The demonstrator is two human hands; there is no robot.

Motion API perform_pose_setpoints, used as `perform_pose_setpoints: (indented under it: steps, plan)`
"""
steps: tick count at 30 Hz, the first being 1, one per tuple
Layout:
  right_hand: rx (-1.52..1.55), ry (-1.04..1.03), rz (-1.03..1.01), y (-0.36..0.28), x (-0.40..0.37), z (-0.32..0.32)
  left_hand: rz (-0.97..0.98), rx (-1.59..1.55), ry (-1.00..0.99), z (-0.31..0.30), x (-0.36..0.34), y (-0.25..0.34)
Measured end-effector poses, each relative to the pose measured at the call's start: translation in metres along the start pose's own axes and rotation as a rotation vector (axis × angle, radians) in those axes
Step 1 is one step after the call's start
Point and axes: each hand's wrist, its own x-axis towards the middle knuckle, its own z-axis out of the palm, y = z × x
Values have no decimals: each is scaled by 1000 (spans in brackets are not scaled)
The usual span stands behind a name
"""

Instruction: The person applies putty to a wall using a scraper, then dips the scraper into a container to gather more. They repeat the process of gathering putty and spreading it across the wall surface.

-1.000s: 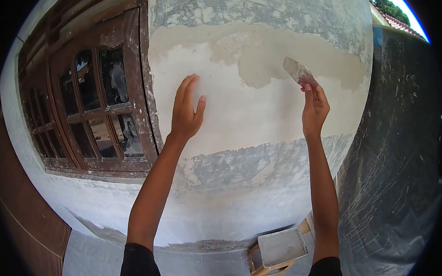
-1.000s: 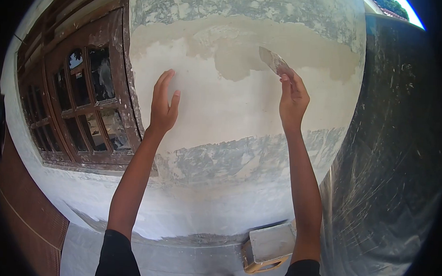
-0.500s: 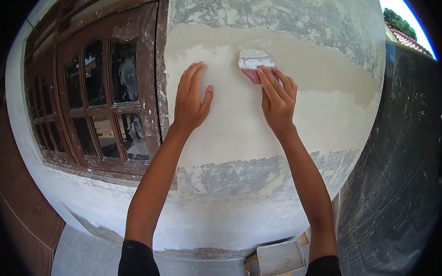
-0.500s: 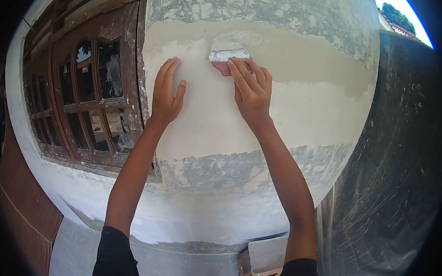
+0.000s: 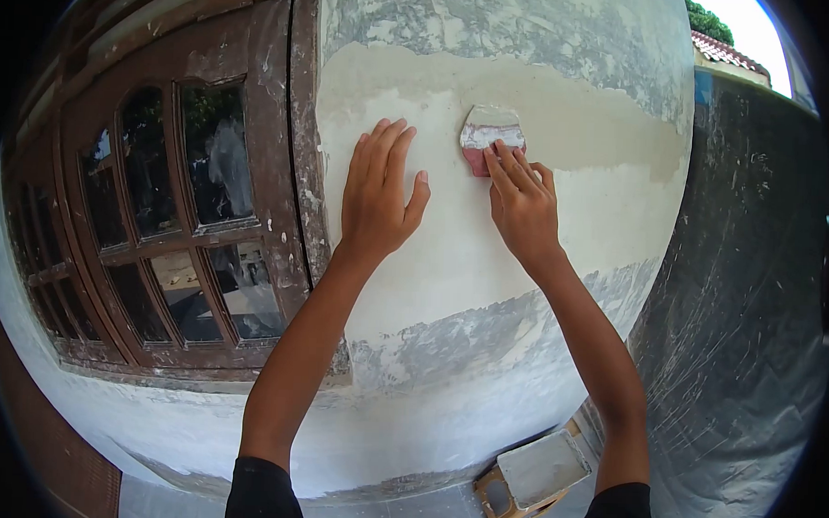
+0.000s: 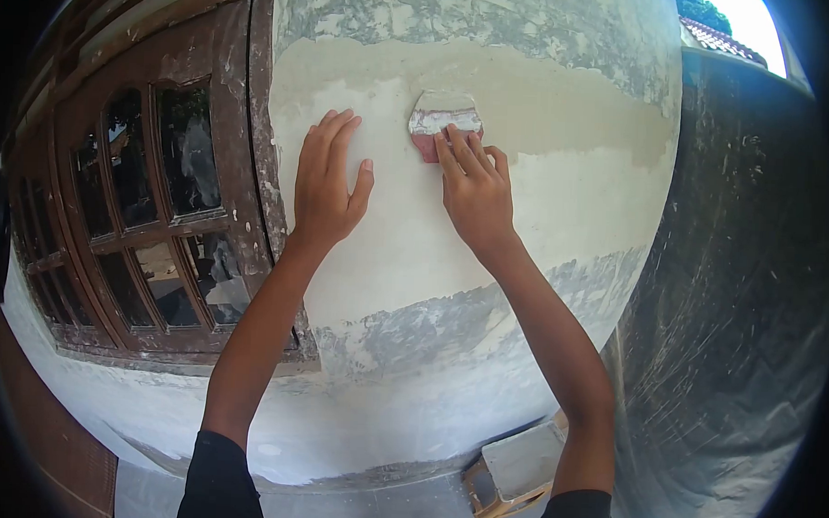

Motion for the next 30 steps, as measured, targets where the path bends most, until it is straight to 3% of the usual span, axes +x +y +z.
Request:
perform_pose_setpoints:
  steps: [9, 21, 26, 30]
  plan:
    - [143, -194, 136, -23, 18, -21, 12, 31, -9, 1, -1, -2]
    - [52, -396, -51, -50, -8, -33, 12, 36, -7, 2, -2, -2]
    - [101, -281, -123, -50, -17, -50, 12, 14, 9, 1, 0, -2]
    - [219, -75, -131, -32, -16, -54, 17, 38, 13, 4, 4, -2]
